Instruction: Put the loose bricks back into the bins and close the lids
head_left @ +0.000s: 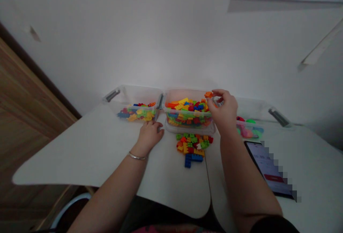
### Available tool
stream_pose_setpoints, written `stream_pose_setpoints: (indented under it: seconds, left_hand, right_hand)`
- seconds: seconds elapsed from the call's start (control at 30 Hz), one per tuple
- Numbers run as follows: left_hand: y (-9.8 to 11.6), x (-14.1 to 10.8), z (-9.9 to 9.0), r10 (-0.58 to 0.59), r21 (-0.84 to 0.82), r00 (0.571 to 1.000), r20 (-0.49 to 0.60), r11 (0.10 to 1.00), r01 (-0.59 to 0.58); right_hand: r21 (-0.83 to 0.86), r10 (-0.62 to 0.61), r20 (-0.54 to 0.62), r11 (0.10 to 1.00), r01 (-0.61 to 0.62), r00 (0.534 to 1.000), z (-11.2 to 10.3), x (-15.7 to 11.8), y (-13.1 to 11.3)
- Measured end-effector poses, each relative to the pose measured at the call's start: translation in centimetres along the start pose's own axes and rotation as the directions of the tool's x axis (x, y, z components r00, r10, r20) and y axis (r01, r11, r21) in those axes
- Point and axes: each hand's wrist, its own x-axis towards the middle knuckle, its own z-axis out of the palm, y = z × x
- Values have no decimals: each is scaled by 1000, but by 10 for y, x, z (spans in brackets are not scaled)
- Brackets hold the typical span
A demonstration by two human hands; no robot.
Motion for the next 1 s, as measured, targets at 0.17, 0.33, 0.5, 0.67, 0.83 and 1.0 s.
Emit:
stream_pose_setpoints:
  seconds: [0.17, 0.33, 0.5, 0.67, 0.83, 1.0]
  left_hand:
    - [2, -1, -3, -16, -9, 1000, 16, 1000, 16]
    - [2, -1, -3, -8, -5, 1000, 19, 1000, 8]
    - [1, 0, -2, -2, 3, 1000, 12, 1000, 2]
    - [1, 0, -2, -7, -1, 1000, 2, 1000, 7]
    - [1, -1, -2, -6, -2, 1000, 9, 1000, 6]
    - [0, 0, -1, -1, -1, 1000, 16, 1000, 1]
  right_hand:
    - [-140, 77, 18, 987, -73, 997, 10, -4, 6]
    - [-189, 110, 29, 977, -103, 993, 10, -6, 4]
    - [-171, 116, 78, 980, -102, 990, 6, -5, 2]
    - [-165, 65, 59, 985, -55, 996, -1, -3, 1]
    - [0, -45, 153, 999, 45, 987, -17, 3, -13]
    - [155, -212, 547, 976, 151, 810, -33, -1, -36]
